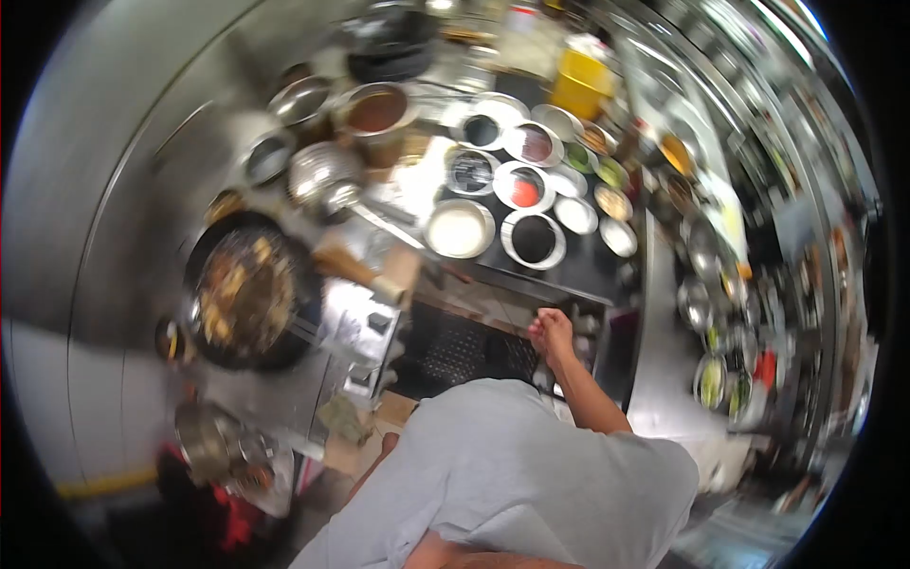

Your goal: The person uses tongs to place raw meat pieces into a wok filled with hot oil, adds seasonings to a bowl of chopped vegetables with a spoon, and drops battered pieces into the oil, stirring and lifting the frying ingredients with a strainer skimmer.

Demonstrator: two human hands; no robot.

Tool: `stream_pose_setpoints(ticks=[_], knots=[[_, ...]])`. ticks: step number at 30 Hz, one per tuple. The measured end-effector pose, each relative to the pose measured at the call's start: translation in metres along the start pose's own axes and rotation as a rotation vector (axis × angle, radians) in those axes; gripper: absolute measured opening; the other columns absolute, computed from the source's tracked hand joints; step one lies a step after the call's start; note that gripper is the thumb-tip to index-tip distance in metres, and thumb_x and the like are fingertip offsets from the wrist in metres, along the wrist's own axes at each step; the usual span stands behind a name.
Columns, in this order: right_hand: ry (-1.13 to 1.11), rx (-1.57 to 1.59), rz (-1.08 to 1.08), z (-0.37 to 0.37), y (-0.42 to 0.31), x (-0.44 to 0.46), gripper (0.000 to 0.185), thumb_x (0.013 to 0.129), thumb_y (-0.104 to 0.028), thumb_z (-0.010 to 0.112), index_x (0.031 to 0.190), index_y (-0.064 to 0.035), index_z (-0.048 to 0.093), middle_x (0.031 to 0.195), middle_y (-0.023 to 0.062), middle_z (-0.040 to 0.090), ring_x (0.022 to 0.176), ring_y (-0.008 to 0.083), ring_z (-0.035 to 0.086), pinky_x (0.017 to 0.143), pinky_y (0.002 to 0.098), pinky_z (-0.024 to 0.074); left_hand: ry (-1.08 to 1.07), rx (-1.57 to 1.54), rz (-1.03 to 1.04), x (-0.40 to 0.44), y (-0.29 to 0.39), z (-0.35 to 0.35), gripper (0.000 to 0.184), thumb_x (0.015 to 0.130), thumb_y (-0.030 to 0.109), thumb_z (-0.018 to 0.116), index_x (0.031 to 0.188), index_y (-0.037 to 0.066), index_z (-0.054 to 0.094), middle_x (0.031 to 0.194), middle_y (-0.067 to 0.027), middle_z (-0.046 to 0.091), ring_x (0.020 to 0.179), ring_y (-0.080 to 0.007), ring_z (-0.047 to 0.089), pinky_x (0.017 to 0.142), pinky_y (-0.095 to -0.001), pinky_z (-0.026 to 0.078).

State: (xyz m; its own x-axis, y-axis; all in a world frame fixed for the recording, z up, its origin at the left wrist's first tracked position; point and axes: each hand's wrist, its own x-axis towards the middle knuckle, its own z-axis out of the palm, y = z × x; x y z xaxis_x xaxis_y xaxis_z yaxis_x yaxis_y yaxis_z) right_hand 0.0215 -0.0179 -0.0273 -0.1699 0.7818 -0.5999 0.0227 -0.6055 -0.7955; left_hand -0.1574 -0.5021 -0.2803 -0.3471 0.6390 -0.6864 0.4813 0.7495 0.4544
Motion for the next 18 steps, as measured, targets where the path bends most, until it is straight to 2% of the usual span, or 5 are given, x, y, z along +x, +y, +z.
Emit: stream_pose_setpoints(ticks=[5,11,14,16,18], knots=[[0.431,0.34,-0.154,-0.126,0.018,0.01,0.015,0.1,-0.024,0.063,0.095,-0.011,0.06,0.076,0.0003,0.059,0.063,0.014,0.061,0.058,0.0282,0.0521,-0.101,0.077,0.012,0.044,0.033,-0.048,0.009,0.087,0.008,0.065,0.083,0.002,0.071,0.079,-0.0138,0.07,0.069,-0.0222,0.07,0.063,-0.0373,0.059],[0.939,0.845,-0.318,-0.268,0.014,-0.006,0.014,0.099,-0.022,0.063,0.1,-0.008,0.059,0.086,0.0038,0.062,0.074,0.0163,0.063,0.063,0.0287,0.052,-0.111,0.205,0.095,0.1,0.111,-0.085,0.009,0.089,0.007,0.064,0.086,0.001,0.069,0.078,-0.0134,0.069,0.068,-0.0214,0.069,0.062,-0.0366,0.059],[1.07,1.056,-0.453,-0.343,-0.001,-0.014,0.016,0.098,-0.023,0.064,0.1,-0.0081,0.059,0.089,0.0043,0.062,0.078,0.0182,0.063,0.064,0.0305,0.0516,-0.064,0.207,0.152,0.123,0.159,-0.093,0.008,0.09,0.007,0.063,0.088,0.001,0.068,0.078,-0.0131,0.068,0.068,-0.0211,0.068,0.061,-0.0363,0.059],[1.17,1.092,-0.435,-0.388,-0.015,-0.017,0.018,0.098,-0.023,0.065,0.103,-0.008,0.058,0.091,0.0047,0.062,0.082,0.0189,0.063,0.065,0.0316,0.0512,-0.017,0.18,0.196,0.138,0.191,-0.099,0.008,0.09,0.007,0.063,0.089,0.0,0.068,0.078,-0.013,0.068,0.067,-0.0208,0.068,0.061,-0.036,0.059],[1.402,1.05,-0.445,-0.428,-0.029,-0.02,0.021,0.097,-0.023,0.067,0.106,-0.0076,0.057,0.095,0.0058,0.063,0.084,0.0185,0.063,0.067,0.0326,0.0517,0.011,0.112,0.222,0.153,0.223,-0.099,0.008,0.091,0.006,0.063,0.09,0.0,0.067,0.078,-0.0128,0.067,0.067,-0.0206,0.068,0.06,-0.0358,0.059]])
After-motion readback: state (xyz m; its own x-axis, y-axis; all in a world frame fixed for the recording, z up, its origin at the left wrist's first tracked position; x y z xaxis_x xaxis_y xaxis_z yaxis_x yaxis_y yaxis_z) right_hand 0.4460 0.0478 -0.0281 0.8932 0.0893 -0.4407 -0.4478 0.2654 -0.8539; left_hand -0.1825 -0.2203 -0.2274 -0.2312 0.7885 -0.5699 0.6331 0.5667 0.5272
